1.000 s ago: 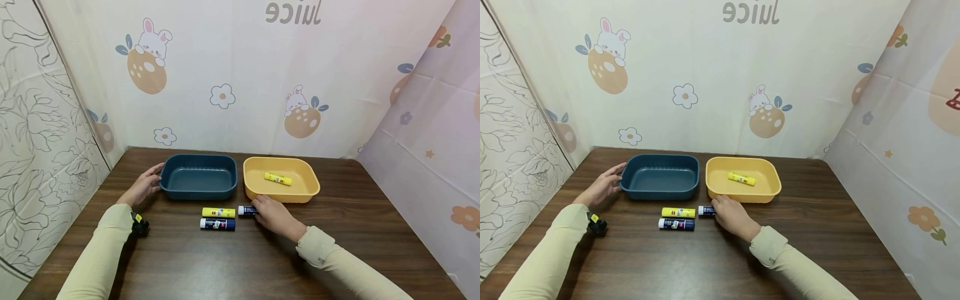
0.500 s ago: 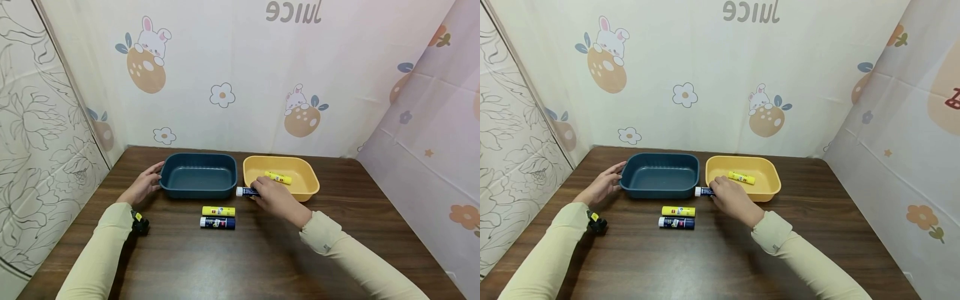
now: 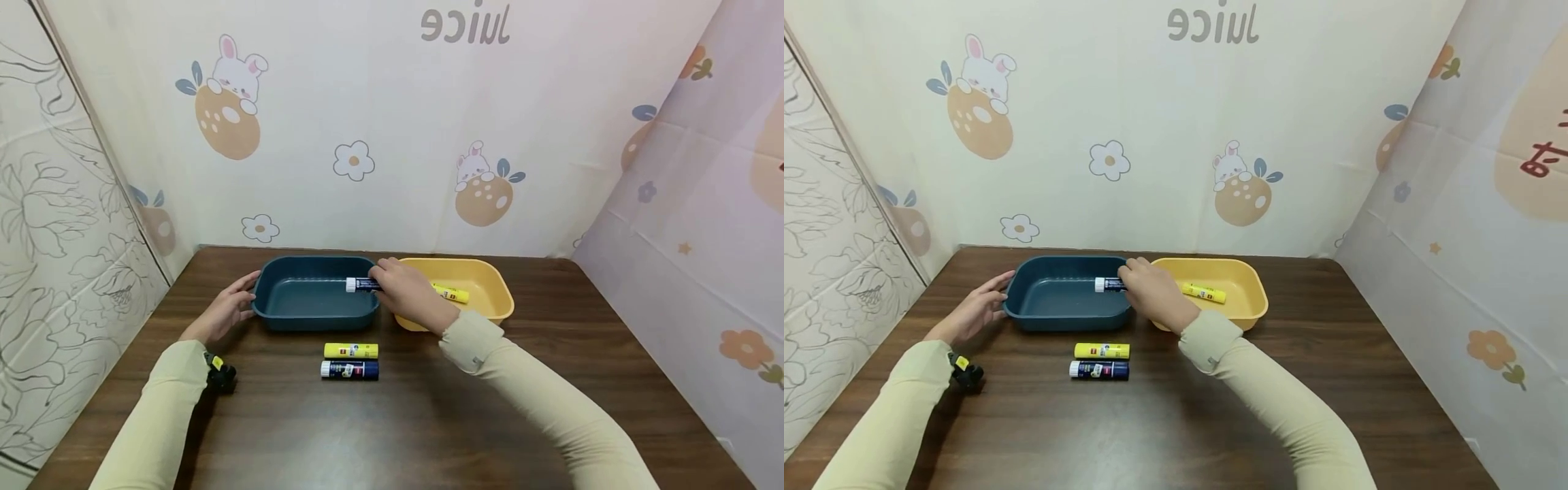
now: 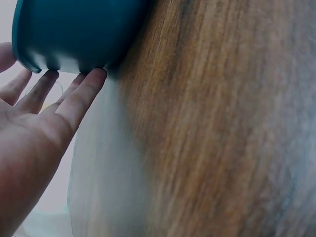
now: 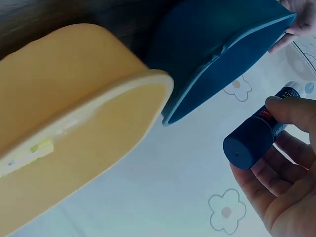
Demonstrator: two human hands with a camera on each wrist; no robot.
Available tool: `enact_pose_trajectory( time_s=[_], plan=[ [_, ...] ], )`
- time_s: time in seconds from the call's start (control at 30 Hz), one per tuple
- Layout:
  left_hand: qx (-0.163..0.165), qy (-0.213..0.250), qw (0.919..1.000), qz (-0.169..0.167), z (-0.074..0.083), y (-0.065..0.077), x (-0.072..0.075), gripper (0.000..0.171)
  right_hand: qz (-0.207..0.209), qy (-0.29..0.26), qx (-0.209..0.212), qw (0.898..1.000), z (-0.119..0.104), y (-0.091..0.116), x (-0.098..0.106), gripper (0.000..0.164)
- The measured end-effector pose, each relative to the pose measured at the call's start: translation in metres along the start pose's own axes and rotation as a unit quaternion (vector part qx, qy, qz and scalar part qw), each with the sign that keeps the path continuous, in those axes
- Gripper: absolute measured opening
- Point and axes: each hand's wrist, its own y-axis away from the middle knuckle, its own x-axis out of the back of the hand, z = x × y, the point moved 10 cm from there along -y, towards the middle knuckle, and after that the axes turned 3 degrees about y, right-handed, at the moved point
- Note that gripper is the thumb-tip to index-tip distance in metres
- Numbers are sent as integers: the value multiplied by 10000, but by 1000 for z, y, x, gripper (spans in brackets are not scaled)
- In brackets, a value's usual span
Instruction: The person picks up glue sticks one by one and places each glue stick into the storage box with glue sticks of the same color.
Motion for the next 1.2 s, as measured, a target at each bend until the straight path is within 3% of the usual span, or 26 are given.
enact_pose_trajectory(
  time_s=[0.33,0.5,0.8,1.2],
  plan=[
    [20,-117,9999,-25,6,-2,5,58,-235,27,-85,9997,-8,-54,-23,25],
    [56,-97,9999,58,7,-2,8,58,-359,-101,-332,9988,-3,-74,-46,24],
    [64,171,9998,-2,2,-3,0,60,-969,-128,-967,9905,14,-79,-103,25],
    [88,108,9999,94,-2,-5,6,60,-1016,-222,-1032,9892,18,-84,-120,21]
  ],
)
